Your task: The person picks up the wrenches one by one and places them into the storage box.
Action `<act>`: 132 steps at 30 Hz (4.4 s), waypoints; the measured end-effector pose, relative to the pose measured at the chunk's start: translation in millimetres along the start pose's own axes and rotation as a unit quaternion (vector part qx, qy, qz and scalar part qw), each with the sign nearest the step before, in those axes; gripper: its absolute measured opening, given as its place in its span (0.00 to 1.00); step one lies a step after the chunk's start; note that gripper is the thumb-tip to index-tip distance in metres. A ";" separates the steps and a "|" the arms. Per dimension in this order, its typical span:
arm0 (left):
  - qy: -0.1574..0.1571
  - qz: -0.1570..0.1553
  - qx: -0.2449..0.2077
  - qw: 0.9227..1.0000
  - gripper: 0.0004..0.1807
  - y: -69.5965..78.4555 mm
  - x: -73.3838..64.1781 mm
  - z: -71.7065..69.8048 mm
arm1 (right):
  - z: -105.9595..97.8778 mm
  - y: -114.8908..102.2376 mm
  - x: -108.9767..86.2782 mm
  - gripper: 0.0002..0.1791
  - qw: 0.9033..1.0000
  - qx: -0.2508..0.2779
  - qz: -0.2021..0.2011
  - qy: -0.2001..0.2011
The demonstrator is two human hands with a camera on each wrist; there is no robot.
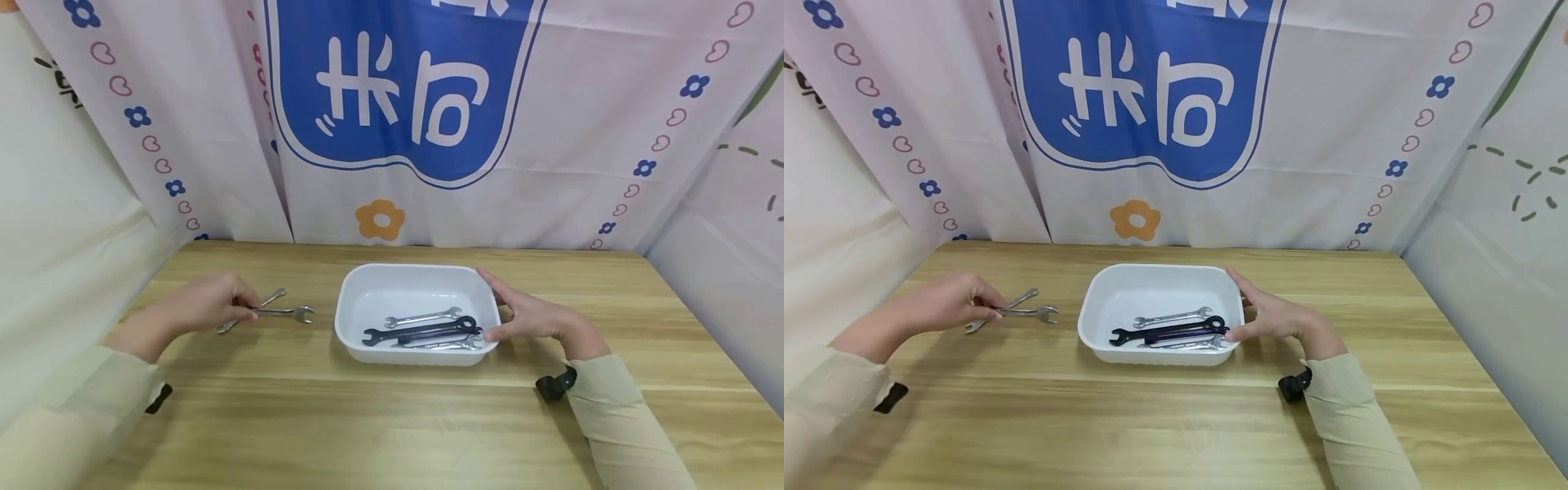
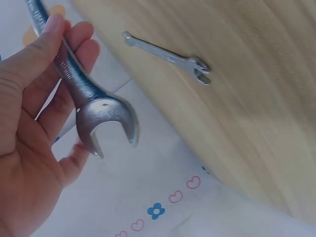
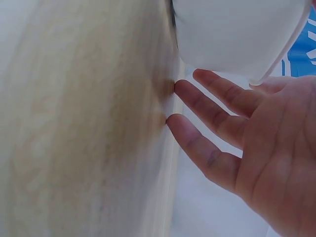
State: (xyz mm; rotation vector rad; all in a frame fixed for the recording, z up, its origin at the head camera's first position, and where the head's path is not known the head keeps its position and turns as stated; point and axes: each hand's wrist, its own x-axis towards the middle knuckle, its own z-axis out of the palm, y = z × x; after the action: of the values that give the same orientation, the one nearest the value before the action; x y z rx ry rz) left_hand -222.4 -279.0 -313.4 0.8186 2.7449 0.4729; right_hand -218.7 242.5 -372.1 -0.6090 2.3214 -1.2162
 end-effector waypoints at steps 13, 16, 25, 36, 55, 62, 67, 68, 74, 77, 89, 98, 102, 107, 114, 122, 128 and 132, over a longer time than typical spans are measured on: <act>0.073 0.044 0.035 0.996 0.05 27.0 18.7 -16.3 | -1.7 0.4 -0.3 0.69 1.000 0.005 -0.002 0.003; 0.078 0.043 0.035 0.995 0.03 34.6 27.2 -14.7 | -2.8 0.1 -0.3 0.69 1.000 0.006 -0.004 0.002; 0.094 0.057 0.028 0.994 0.02 61.7 50.1 -5.5 | -1.9 0.8 -0.1 0.69 1.000 0.001 -0.003 -0.001; 0.106 0.117 -0.006 0.987 0.06 97.4 77.4 11.1 | -0.2 -0.8 1.6 0.69 1.000 -0.007 -0.010 -0.003; 0.087 0.135 -0.065 0.985 0.05 134.4 117.8 47.8 | 0.6 0.1 -1.5 0.69 1.000 -0.016 -0.010 0.003; 0.075 0.121 -0.093 0.985 0.04 131.9 130.1 59.6 | 0.5 0.2 -1.4 0.69 1.000 -0.022 -0.012 0.005; 0.060 0.093 -0.117 0.987 0.03 127.8 137.6 67.6 | 0.0 0.0 0.0 0.69 1.000 -0.018 -0.012 0.002; 0.058 0.089 -0.118 0.987 0.03 127.0 138.9 69.1 | -0.1 0.1 0.3 0.69 1.000 -0.019 -0.012 0.001; 0.050 0.086 -0.101 0.990 0.02 122.1 147.2 76.7 | 0.0 0.8 0.5 0.68 1.000 -0.018 -0.010 0.000; 0.046 0.080 -0.095 0.991 0.02 119.9 150.8 78.8 | 0.0 1.0 0.7 0.68 1.000 -0.017 -0.009 -0.002; 0.025 0.102 -0.078 0.991 0.02 113.9 159.6 82.3 | 0.2 1.0 1.2 0.68 1.000 -0.006 -0.013 -0.007; 0.017 0.101 -0.068 0.992 0.02 115.4 162.6 83.9 | -1.2 1.5 0.2 0.68 1.000 -0.007 -0.013 -0.004; 0.011 0.108 -0.060 0.992 0.02 115.8 162.4 83.4 | -0.6 1.7 0.2 0.68 1.000 -0.006 -0.014 -0.005; 0.006 0.107 -0.054 0.993 0.02 116.7 162.7 83.4 | -0.7 2.5 -0.6 0.68 1.000 -0.004 -0.012 -0.002; 0.006 0.073 -0.052 0.996 0.04 115.7 161.9 85.9 | -0.3 3.8 1.2 0.68 1.000 -0.004 -0.011 -0.004; 0.013 0.060 -0.036 0.997 0.04 117.1 158.7 88.6 | 0.1 1.7 1.1 0.68 1.000 -0.004 -0.002 -0.005; 0.025 0.067 -0.012 0.997 0.03 117.2 157.6 88.8 | 0.4 1.2 0.9 0.68 1.000 -0.009 -0.009 -0.004; 0.027 0.069 0.001 0.997 0.02 117.3 159.1 88.6 | 0.0 1.4 0.8 0.68 1.000 -0.009 -0.012 -0.003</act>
State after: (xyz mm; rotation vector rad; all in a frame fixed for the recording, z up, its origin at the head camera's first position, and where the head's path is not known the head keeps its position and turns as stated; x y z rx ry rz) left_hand -267.0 -75.4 -372.6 1.0156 2.7490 0.5258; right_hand -219.6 242.7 -373.4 -0.6485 2.3298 -1.2035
